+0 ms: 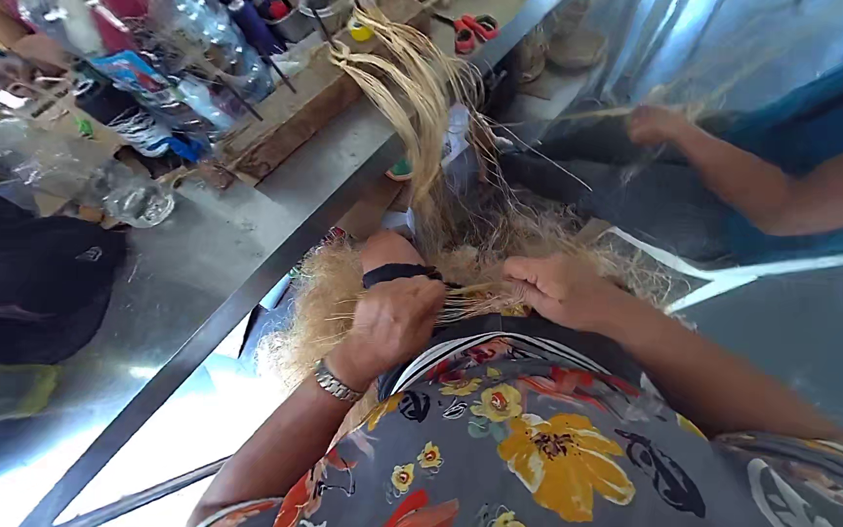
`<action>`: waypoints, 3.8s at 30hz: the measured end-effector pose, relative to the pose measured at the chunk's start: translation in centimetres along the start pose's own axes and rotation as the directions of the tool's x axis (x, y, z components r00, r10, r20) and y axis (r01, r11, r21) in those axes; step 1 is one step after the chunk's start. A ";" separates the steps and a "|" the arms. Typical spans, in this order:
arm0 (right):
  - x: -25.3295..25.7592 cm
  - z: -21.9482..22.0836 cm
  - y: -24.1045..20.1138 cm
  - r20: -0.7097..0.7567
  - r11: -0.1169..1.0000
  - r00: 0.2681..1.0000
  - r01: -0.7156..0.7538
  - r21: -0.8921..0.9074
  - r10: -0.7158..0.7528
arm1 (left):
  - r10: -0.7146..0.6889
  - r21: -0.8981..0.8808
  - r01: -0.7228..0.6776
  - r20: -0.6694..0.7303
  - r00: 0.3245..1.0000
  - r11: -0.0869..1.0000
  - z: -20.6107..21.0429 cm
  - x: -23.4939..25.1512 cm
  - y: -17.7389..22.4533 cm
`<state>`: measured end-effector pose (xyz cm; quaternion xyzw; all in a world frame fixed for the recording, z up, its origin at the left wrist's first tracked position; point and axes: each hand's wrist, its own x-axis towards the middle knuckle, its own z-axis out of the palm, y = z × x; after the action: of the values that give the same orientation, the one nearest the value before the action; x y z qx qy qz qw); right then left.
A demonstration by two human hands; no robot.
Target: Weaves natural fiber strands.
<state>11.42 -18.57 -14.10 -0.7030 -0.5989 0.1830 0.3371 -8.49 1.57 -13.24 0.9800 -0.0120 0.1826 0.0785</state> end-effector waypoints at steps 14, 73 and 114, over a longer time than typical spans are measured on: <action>-18.5 -4.0 17.4 -0.276 0.571 0.571 -0.816 -0.088 0.773 | -0.611 0.338 0.580 -0.018 0.791 0.741 -5.7 -5.6 -7.6; 8.3 -4.5 2.3 -0.343 0.897 0.920 0.019 -0.441 -0.189 | -0.489 -0.915 0.402 0.367 0.792 -0.037 3.5 0.2 0.8; 5.5 7.9 0.8 -0.424 0.932 0.831 0.298 -0.208 -0.361 | -0.553 -0.576 0.556 0.205 0.808 0.599 4.9 0.6 0.8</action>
<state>8.03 -11.28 -19.42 -0.6330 -0.6262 -0.0881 0.4465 -6.24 0.00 -17.38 0.8551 0.2338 0.1323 0.4435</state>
